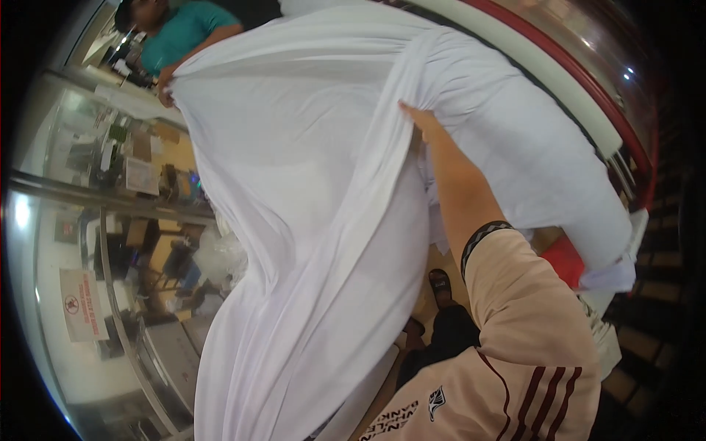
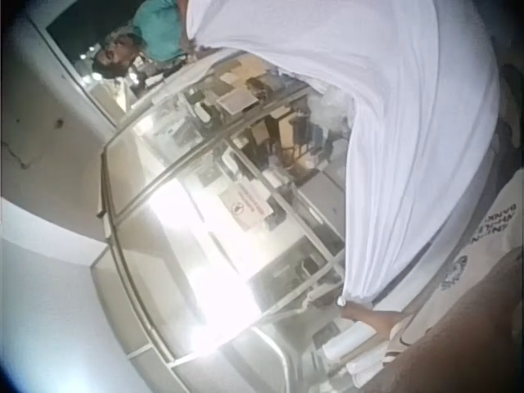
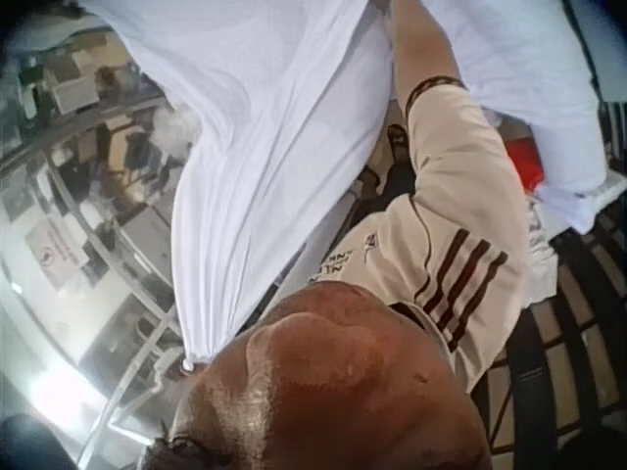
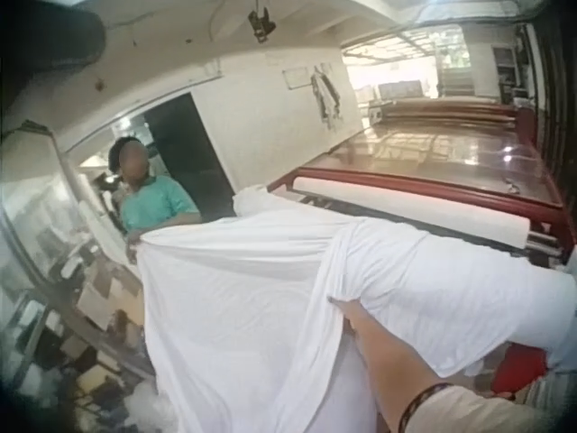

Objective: Using scissors to cut along a length of white fabric on a work table.

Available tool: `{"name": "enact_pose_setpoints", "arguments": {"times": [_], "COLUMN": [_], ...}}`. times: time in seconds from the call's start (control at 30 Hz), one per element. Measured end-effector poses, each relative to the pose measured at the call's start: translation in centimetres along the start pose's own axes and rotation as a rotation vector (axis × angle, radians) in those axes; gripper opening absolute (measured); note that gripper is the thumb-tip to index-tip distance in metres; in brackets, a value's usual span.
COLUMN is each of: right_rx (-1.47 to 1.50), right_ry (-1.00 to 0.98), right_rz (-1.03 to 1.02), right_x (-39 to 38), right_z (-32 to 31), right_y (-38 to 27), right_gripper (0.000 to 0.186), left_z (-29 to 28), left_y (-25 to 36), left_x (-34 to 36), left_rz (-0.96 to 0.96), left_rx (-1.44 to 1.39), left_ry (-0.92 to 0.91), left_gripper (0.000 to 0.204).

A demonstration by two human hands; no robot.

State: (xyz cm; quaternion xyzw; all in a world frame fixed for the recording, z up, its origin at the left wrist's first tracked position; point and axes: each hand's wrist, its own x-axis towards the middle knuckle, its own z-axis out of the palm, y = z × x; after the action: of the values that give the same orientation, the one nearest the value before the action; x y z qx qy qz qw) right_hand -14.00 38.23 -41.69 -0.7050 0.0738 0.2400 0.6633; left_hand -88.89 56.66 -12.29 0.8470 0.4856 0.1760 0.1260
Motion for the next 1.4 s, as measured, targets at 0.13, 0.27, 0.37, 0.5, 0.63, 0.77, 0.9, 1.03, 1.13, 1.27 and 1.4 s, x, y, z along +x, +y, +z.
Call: {"name": "enact_pose_setpoints", "arguments": {"times": [0.13,0.27,0.37,0.5,0.63,0.77,0.9,1.03,1.13,1.27,1.4], "right_rx": [0.158,0.573,0.1,-0.659,-0.46,-0.519,-1.035,-0.849,-0.819,-0.964,-0.87], "right_ry": [-0.07,-0.162,-0.21,-0.329,-0.905,-1.099,-1.302,-0.575,-0.394,-0.506,-0.266], "right_rz": [0.173,-0.025,-0.321,-0.349,-0.503,-0.655,-0.828,-1.512,-1.47,-1.288,-1.208], "right_x": [5.4,0.9,-8.7,-27.5,-47.4,-58.3,-57.8,-49.4,-46.4,-46.5,-45.9], "right_z": [5.8,8.8,9.2,13.0,17.2,17.4,12.1,7.2,9.1,6.7,2.2], "right_y": [-2.3,-3.5,-0.6,6.8,9.2,6.8,1.9,-4.1,-8.0,-13.3,-13.6], "right_gripper": [0.07,0.031,0.028,0.035,0.03,0.031,0.023,0.063,0.049,0.041,0.074], "left_z": [-4.2,-6.2,-7.9,-9.6,0.7,13.5,6.5,-2.8,-8.9,-15.5,-11.2], "left_y": [-5.4,-10.3,-16.1,-20.1,-7.8,9.7,11.1,7.0,3.6,-2.7,-5.2], "left_x": [-2.4,-4.0,-3.5,1.2,8.5,6.4,2.4,-2.6,-5.0,-9.7,-10.4], "left_rz": [-0.279,-0.41,-0.427,-0.342,0.189,0.522,0.531,0.553,0.724,0.701,0.321], "left_rx": [0.146,0.221,0.239,0.301,0.116,-0.44,-0.32,-0.381,-0.262,-0.272,-0.367], "left_ry": [0.124,0.182,0.213,0.199,-0.109,-0.956,-0.82,-0.607,-0.541,-0.125,0.007], "left_gripper": [0.042,0.044,0.045,0.047,0.056,0.082,0.038,0.034,0.03,0.026,0.027]}}
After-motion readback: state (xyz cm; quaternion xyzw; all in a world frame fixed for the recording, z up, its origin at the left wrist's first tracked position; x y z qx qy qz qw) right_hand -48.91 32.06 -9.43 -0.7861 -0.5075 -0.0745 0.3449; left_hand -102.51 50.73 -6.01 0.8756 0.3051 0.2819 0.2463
